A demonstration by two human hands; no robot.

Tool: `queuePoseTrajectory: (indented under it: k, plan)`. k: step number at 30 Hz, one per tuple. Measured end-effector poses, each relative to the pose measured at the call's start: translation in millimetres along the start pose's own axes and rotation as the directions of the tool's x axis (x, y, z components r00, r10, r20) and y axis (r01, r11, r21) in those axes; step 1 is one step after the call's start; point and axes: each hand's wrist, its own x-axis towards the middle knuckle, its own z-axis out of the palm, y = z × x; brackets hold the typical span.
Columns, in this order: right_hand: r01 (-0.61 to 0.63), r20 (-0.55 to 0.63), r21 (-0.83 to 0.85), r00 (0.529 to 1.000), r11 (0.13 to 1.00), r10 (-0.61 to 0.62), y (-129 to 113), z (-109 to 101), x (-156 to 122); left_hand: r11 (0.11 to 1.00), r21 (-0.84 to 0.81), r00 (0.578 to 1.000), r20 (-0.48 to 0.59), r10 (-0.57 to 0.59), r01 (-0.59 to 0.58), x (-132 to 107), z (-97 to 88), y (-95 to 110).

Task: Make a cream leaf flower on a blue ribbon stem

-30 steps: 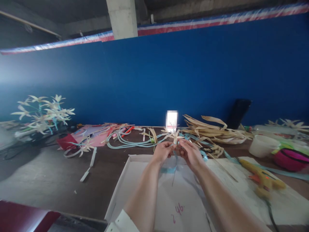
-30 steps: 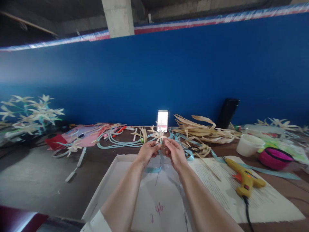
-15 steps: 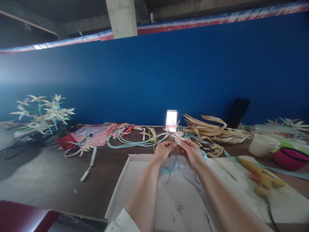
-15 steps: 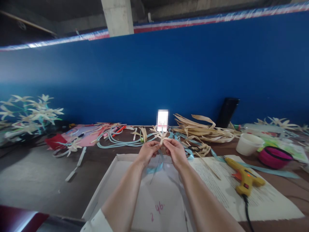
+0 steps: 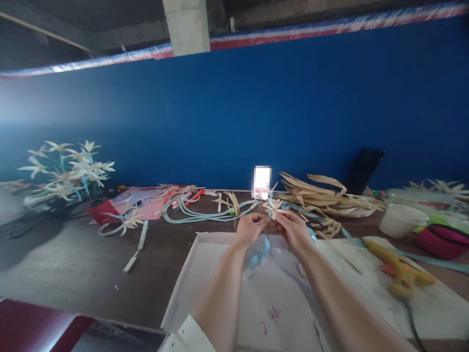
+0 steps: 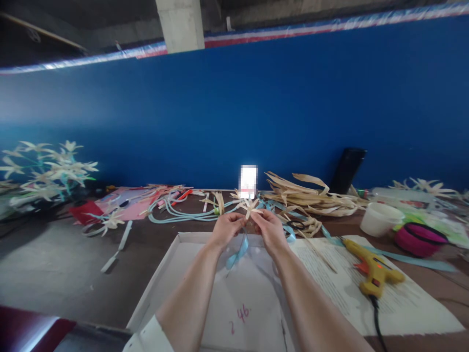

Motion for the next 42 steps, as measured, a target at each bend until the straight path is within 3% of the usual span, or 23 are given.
queuePoseTrajectory:
  k: [8, 15, 26, 42]
  plan:
    - [-0.018, -0.013, -0.014, 1.000, 1.000, 0.018, -4.7, 1.0, -1.0, 0.991, -0.132, 0.994, 0.110, -0.010, 0.024, 2.3, -1.8, -2.1]
    - [-0.002, -0.015, -0.020, 1.000, 1.000, 0.002, -3.9, 0.6, -0.4, 0.988, -0.148, 0.993, 0.119, -0.017, 0.035, 1.9, -2.3, -3.8]
    - [-0.001, -0.079, -0.070, 0.997, 0.998, -0.005, -10.9, 7.3, -5.1, 0.996, -0.086, 0.997, 0.074, 0.011, -0.005, 2.0, -1.0, -1.6]
    - [0.027, -0.002, -0.064, 1.000, 0.998, -0.027, -6.0, 5.7, -4.4, 0.996, -0.087, 0.999, -0.041, -0.015, 0.011, -0.3, 4.9, 3.4]
